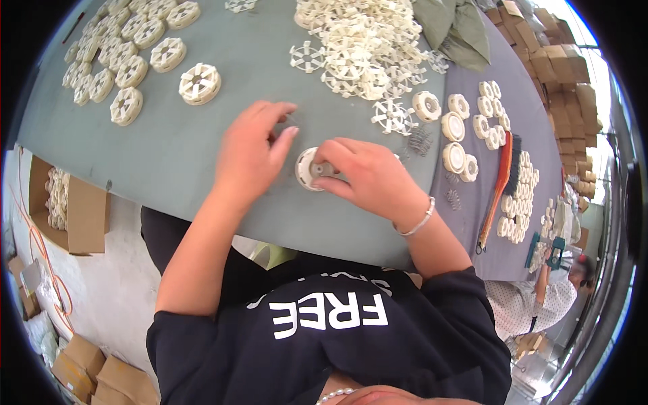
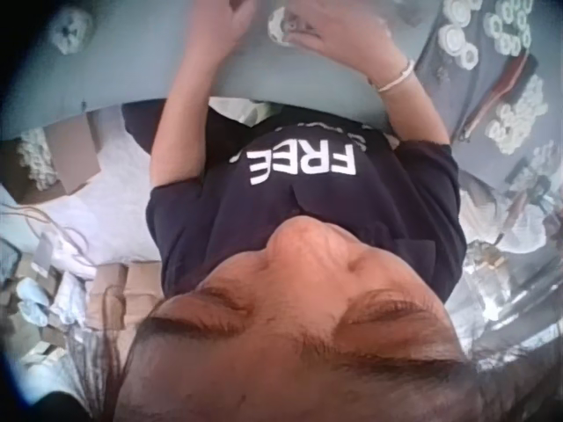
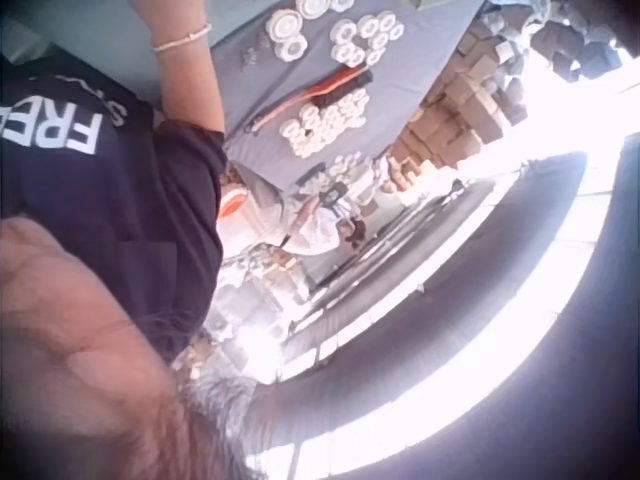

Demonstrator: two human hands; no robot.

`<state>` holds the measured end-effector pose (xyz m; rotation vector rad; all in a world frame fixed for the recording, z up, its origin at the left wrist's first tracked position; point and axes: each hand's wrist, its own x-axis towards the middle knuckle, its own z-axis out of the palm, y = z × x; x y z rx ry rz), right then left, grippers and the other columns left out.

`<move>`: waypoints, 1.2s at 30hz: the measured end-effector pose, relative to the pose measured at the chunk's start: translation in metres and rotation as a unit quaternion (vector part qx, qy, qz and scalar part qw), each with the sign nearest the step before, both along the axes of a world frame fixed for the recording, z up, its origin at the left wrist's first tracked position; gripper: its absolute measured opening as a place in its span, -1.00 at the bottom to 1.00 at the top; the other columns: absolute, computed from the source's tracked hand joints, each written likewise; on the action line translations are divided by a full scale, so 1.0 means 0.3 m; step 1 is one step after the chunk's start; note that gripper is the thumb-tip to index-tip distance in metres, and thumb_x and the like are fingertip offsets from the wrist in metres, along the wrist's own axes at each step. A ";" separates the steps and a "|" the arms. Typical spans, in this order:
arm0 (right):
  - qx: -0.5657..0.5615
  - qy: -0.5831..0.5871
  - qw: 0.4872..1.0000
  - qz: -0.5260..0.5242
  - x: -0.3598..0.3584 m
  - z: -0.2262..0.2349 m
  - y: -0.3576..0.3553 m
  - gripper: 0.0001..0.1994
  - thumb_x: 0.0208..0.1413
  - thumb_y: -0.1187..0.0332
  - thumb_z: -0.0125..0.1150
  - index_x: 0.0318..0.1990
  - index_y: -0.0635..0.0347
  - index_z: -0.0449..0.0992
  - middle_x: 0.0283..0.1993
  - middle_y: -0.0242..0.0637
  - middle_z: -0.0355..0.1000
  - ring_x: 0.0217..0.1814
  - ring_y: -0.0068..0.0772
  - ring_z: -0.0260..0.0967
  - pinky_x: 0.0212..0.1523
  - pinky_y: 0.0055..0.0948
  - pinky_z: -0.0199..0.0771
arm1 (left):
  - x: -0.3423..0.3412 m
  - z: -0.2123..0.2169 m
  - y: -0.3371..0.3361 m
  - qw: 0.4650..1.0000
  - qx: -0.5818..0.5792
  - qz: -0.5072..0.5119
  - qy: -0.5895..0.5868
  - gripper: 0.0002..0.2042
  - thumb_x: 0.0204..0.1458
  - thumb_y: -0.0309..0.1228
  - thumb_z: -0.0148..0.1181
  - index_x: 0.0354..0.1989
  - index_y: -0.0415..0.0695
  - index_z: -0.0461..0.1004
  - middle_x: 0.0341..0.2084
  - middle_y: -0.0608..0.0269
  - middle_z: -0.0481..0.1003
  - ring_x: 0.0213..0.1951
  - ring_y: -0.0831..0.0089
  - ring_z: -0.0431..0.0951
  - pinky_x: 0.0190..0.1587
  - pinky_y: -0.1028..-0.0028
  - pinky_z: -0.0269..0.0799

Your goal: The person assembles small white plastic components by hand on a table. They pick up a base piece, insert a metal spring, and then fit a cross-shaped plastic piece into the center. The person repeats this process for multiple units, placing the finished assemblies in a pile on the table.

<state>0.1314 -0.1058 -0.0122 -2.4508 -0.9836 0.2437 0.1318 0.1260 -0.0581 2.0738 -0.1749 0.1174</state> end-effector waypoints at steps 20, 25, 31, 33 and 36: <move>0.094 -0.004 0.932 -0.350 -0.130 0.051 -0.543 -0.41 0.04 0.29 0.53 0.27 0.17 0.55 0.08 -0.24 0.59 0.08 -0.24 0.56 0.09 -0.24 0.59 | -0.229 0.047 -0.151 0.951 -0.091 -0.273 0.115 -0.70 0.09 -0.60 0.39 0.02 -0.20 0.64 -0.16 0.25 0.59 -0.26 0.49 0.64 -0.17 0.45 0.60; 0.289 0.230 0.901 -0.229 -0.306 -0.011 -0.331 -0.39 0.03 0.42 0.49 0.29 0.15 0.48 0.12 -0.29 0.52 -0.06 -0.41 0.52 -0.04 -0.43 0.55 | -0.209 0.052 -0.122 0.961 -0.098 -0.225 0.125 -0.67 0.05 -0.62 0.41 0.03 -0.19 0.62 -0.14 0.25 0.60 -0.27 0.45 0.64 -0.19 0.45 0.61; 0.200 0.130 0.952 -0.194 -0.372 -0.037 -0.329 -0.34 -0.08 0.41 0.66 0.22 0.14 0.47 0.23 -0.16 0.53 -0.08 -0.33 0.54 -0.08 -0.40 0.58 | -0.265 0.030 -0.170 0.950 -0.197 -0.215 0.115 -0.66 0.07 -0.62 0.43 0.03 -0.12 0.62 -0.12 0.27 0.64 -0.33 0.49 0.66 -0.27 0.47 0.61; 0.206 0.096 0.957 -0.182 -0.367 -0.080 -0.341 -0.25 -0.11 0.34 0.72 0.28 0.11 0.47 0.25 -0.15 0.53 -0.15 -0.37 0.51 -0.15 -0.40 0.57 | -0.279 0.030 -0.204 0.948 -0.205 -0.216 0.114 -0.66 0.06 -0.62 0.43 0.03 -0.10 0.62 -0.12 0.29 0.65 -0.33 0.50 0.65 -0.27 0.47 0.59; 0.156 0.112 0.960 -0.203 -0.381 -0.050 -0.331 -0.19 -0.15 0.25 0.77 0.33 0.08 0.52 0.24 -0.19 0.55 -0.27 -0.44 0.47 -0.23 -0.41 0.54 | -0.278 0.064 -0.269 0.956 -0.163 -0.229 0.080 -0.65 0.05 -0.64 0.42 0.02 -0.07 0.62 -0.14 0.31 0.64 -0.34 0.50 0.65 -0.28 0.43 0.58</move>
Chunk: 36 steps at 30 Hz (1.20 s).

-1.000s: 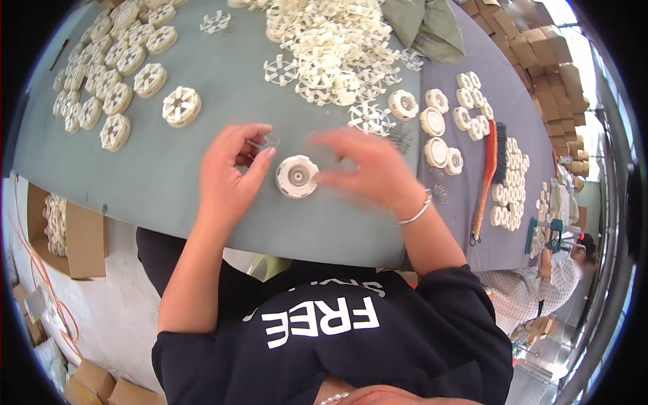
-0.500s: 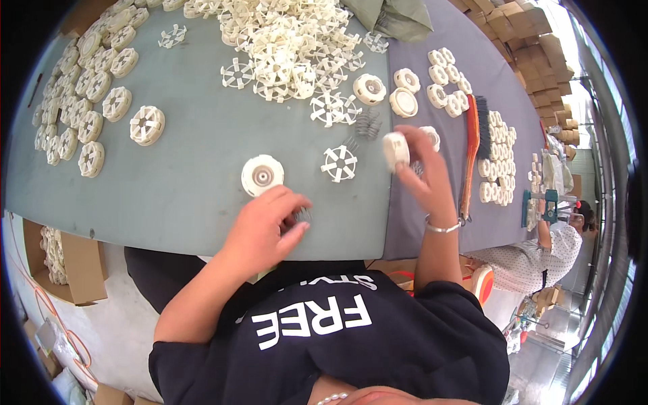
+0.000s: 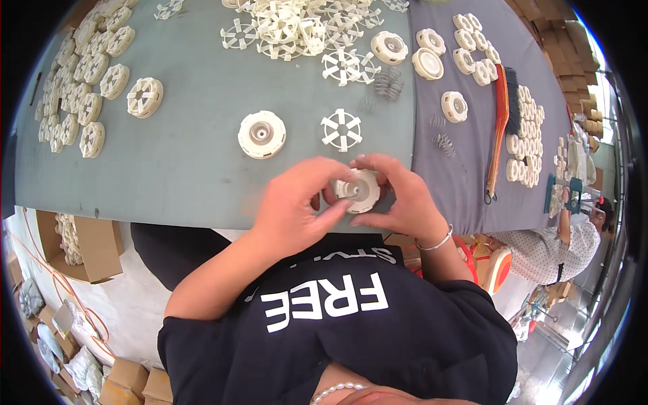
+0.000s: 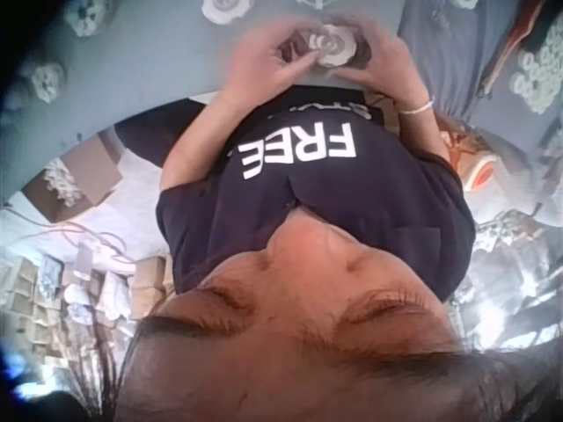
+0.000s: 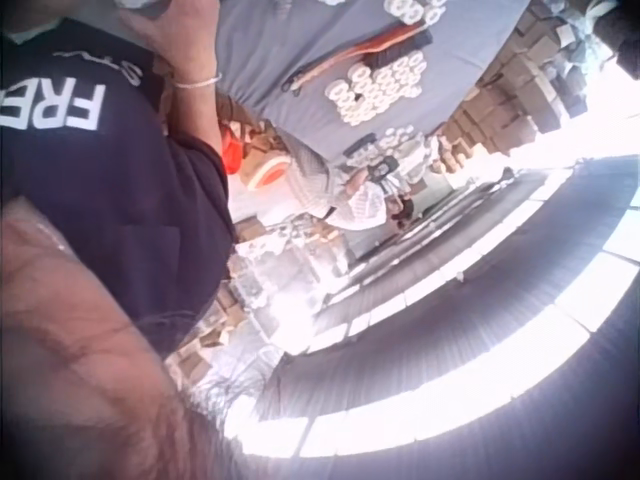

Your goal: The person assembles small white plastic components by hand on a table. They pick up a base piece, insert a metal spring, and then fit a cross-shaped plastic piece into the center. The person repeats this process for multiple units, placing the finished assemblies in a pile on the table.

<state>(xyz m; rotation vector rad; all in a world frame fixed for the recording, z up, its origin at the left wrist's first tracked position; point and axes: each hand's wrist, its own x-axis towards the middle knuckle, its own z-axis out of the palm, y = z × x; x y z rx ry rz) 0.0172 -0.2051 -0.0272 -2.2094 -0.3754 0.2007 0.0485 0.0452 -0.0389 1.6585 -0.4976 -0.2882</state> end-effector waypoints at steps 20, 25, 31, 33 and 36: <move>-0.056 -0.035 0.997 0.032 0.276 0.014 0.035 -0.41 0.04 0.41 0.57 0.30 0.08 0.60 0.12 -0.31 0.50 -0.22 -0.39 0.36 -0.13 -0.40 0.55 | -0.030 -0.017 -0.012 0.992 0.097 -0.021 -0.077 -0.47 -0.07 -0.54 0.57 0.14 -0.07 0.57 0.20 0.21 0.53 -0.42 0.45 0.49 -0.33 0.47 0.49; -0.052 -0.036 0.998 0.010 0.261 0.024 0.006 -0.42 -0.02 0.47 0.53 0.25 0.14 0.61 0.08 -0.32 0.49 -0.21 -0.41 0.36 -0.13 -0.40 0.54 | -0.006 -0.026 0.011 0.993 0.100 -0.011 -0.059 -0.44 -0.05 -0.52 0.58 0.18 -0.11 0.55 0.23 0.19 0.53 -0.44 0.50 0.49 -0.37 0.50 0.47; -0.042 -0.034 0.998 0.011 0.254 0.024 -0.036 -0.50 0.01 0.45 0.52 0.17 0.16 0.61 0.02 -0.33 0.48 -0.21 -0.41 0.40 -0.11 -0.37 0.57 | -0.004 -0.055 0.016 0.991 0.110 0.037 -0.072 -0.56 0.03 -0.53 0.54 0.12 -0.10 0.59 0.19 0.21 0.57 -0.49 0.57 0.48 -0.43 0.55 0.43; -0.043 -0.032 0.999 0.007 0.256 0.025 -0.030 -0.52 0.00 0.47 0.52 0.14 0.16 0.61 0.00 -0.33 0.49 -0.20 -0.41 0.41 -0.11 -0.38 0.56 | -0.006 -0.061 0.005 0.990 0.111 0.041 -0.079 -0.57 0.03 -0.52 0.54 0.11 -0.10 0.60 0.18 0.20 0.57 -0.49 0.57 0.49 -0.42 0.55 0.44; -0.050 -0.048 0.998 0.012 0.260 0.037 -0.034 -0.53 -0.01 0.49 0.53 0.12 0.18 0.61 -0.03 -0.33 0.50 -0.22 -0.40 0.42 -0.12 -0.38 0.57 | 0.000 -0.036 0.009 0.991 0.114 0.032 -0.060 -0.59 0.10 -0.45 0.51 0.13 -0.11 0.58 0.15 0.19 0.57 -0.46 0.50 0.55 -0.37 0.49 0.52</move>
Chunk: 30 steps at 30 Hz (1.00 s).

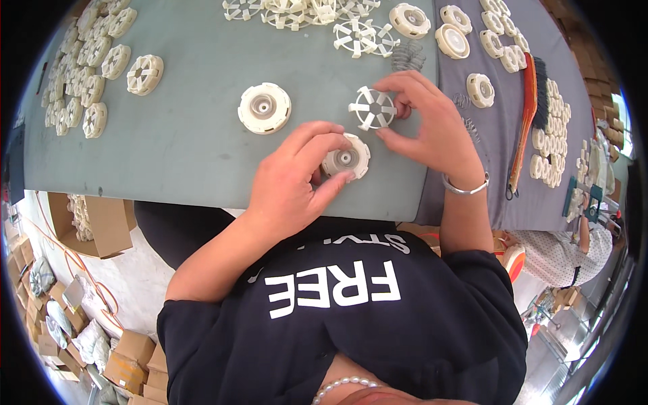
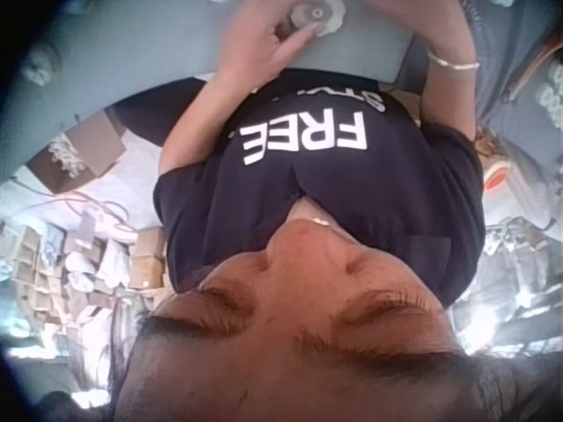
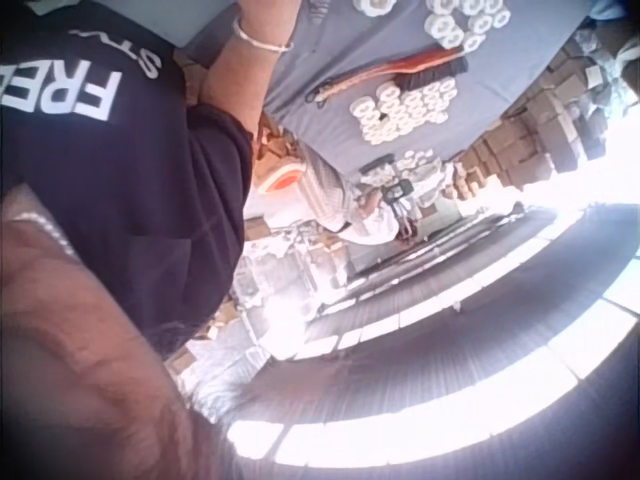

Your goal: The person assembles small white plastic components by hand on a table. They pick up a base piece, insert a metal spring, and then fit a cross-shaped plastic piece into the center. The person repeats this process for multiple units, placing the finished assemblies in a pile on the table.

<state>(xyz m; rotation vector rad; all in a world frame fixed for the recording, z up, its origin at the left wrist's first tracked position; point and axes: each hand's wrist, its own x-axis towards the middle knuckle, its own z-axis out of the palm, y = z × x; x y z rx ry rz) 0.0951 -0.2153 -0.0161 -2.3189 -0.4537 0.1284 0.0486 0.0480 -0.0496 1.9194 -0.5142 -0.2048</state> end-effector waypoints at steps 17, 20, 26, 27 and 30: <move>-0.073 0.003 0.994 0.082 -0.150 0.025 0.103 -0.45 -0.13 0.32 0.70 0.06 0.18 0.61 -0.05 -0.29 0.49 -0.18 -0.22 0.59 -0.18 -0.29 0.66 | -0.022 -0.001 0.013 0.994 -0.052 0.008 0.095 -0.45 0.20 -0.56 0.38 0.39 -0.14 0.46 0.30 0.06 0.46 -0.35 0.53 0.58 -0.26 0.49 0.61; -0.100 0.012 0.990 0.098 -0.144 0.047 0.105 -0.47 -0.09 0.29 0.72 0.05 0.22 0.64 -0.03 -0.29 0.54 -0.21 -0.33 0.58 -0.18 -0.34 0.65 | -0.036 0.009 0.021 0.997 -0.020 -0.014 0.075 -0.43 0.17 -0.56 0.41 0.40 -0.13 0.47 0.33 0.05 0.45 -0.38 0.51 0.58 -0.25 0.49 0.61; -0.151 -0.177 0.972 -0.014 0.099 0.050 0.065 -0.49 0.02 0.13 0.66 0.06 0.19 0.65 -0.03 -0.22 0.58 -0.11 -0.12 0.60 -0.08 -0.22 0.66 | 0.041 0.106 0.123 0.992 0.081 0.093 -0.005 -0.27 -0.03 -0.36 0.62 0.39 -0.11 0.49 0.35 0.11 0.45 -0.44 0.52 0.52 -0.31 0.51 0.51; -0.180 -0.203 0.962 -0.042 0.165 0.035 0.079 -0.51 0.06 0.11 0.62 0.06 0.18 0.65 -0.04 -0.20 0.58 -0.07 -0.04 0.60 -0.04 -0.17 0.65 | 0.080 0.104 0.145 0.985 0.098 0.134 -0.043 -0.24 -0.08 -0.33 0.65 0.38 -0.11 0.50 0.33 0.12 0.46 -0.45 0.52 0.50 -0.33 0.51 0.49; -0.225 -0.181 0.956 -0.049 0.236 0.010 0.108 -0.52 0.10 0.13 0.59 0.10 0.14 0.64 -0.02 -0.17 0.58 -0.01 0.03 0.60 0.01 -0.13 0.64 | 0.135 0.060 0.196 0.976 0.113 0.173 -0.074 -0.22 -0.16 -0.32 0.68 0.35 -0.08 0.53 0.26 0.16 0.52 -0.49 0.52 0.45 -0.35 0.48 0.47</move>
